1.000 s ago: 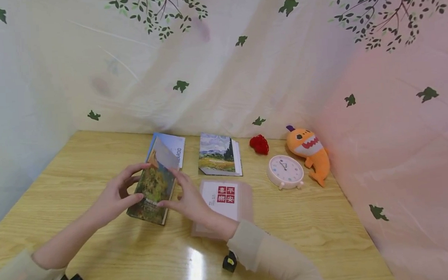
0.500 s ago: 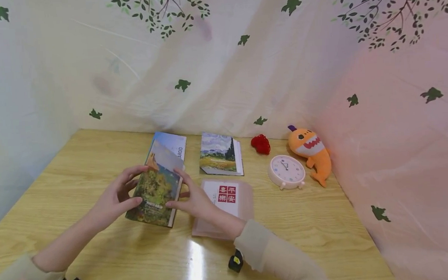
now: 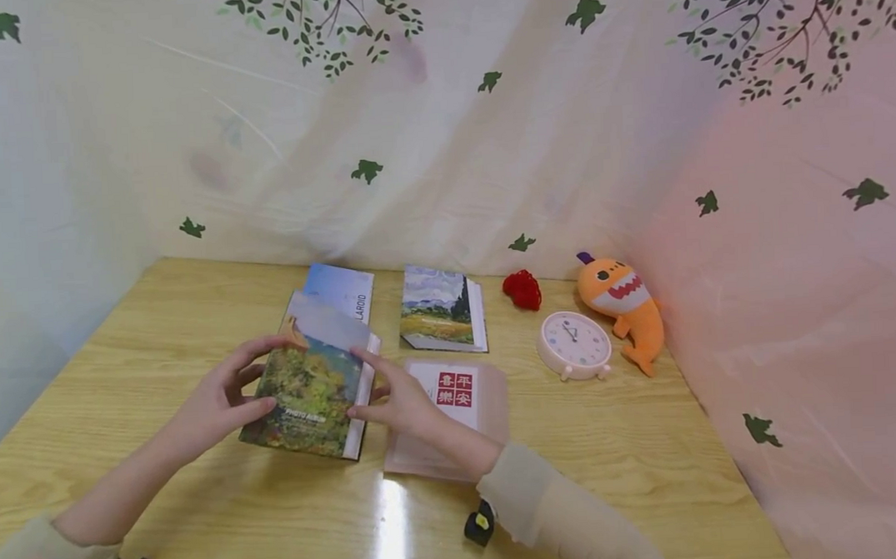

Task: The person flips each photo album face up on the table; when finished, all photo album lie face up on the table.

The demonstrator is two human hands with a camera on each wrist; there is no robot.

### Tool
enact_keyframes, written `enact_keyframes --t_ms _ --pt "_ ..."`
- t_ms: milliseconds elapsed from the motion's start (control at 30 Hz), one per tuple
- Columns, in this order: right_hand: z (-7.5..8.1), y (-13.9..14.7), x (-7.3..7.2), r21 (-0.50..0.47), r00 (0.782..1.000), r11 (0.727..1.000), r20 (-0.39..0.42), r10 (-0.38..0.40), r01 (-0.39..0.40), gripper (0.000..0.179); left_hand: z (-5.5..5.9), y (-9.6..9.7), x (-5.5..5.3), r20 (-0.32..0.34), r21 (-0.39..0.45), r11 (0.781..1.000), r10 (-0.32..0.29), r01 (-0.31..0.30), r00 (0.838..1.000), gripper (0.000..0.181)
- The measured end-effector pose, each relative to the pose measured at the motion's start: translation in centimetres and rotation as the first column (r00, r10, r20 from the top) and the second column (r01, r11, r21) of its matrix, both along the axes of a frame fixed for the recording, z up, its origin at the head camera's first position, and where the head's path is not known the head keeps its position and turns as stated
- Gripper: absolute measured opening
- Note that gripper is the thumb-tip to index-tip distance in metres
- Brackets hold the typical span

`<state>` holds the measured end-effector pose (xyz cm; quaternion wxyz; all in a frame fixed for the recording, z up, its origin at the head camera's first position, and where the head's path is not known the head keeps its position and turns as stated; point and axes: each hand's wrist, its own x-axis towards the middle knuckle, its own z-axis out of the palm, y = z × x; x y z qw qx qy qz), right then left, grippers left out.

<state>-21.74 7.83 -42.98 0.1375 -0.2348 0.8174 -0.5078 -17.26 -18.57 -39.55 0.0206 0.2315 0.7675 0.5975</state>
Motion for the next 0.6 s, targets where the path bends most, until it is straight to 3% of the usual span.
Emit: enact_keyframes --t_ms 300,600 --pt "0.0 0.2 -0.1 0.068 0.997 0.997 -0.074 0.031 -0.026 0.080 -1.1 -0.9 -0.4 0.034 -0.046 0.999 0.027 -0.025 0.999 0.074" --pt "0.0 0.6 -0.5 0.175 0.996 0.984 -0.070 0.050 -0.037 0.073 -2.3 -1.9 -0.8 0.031 -0.215 0.975 0.071 -0.063 0.997 0.078"
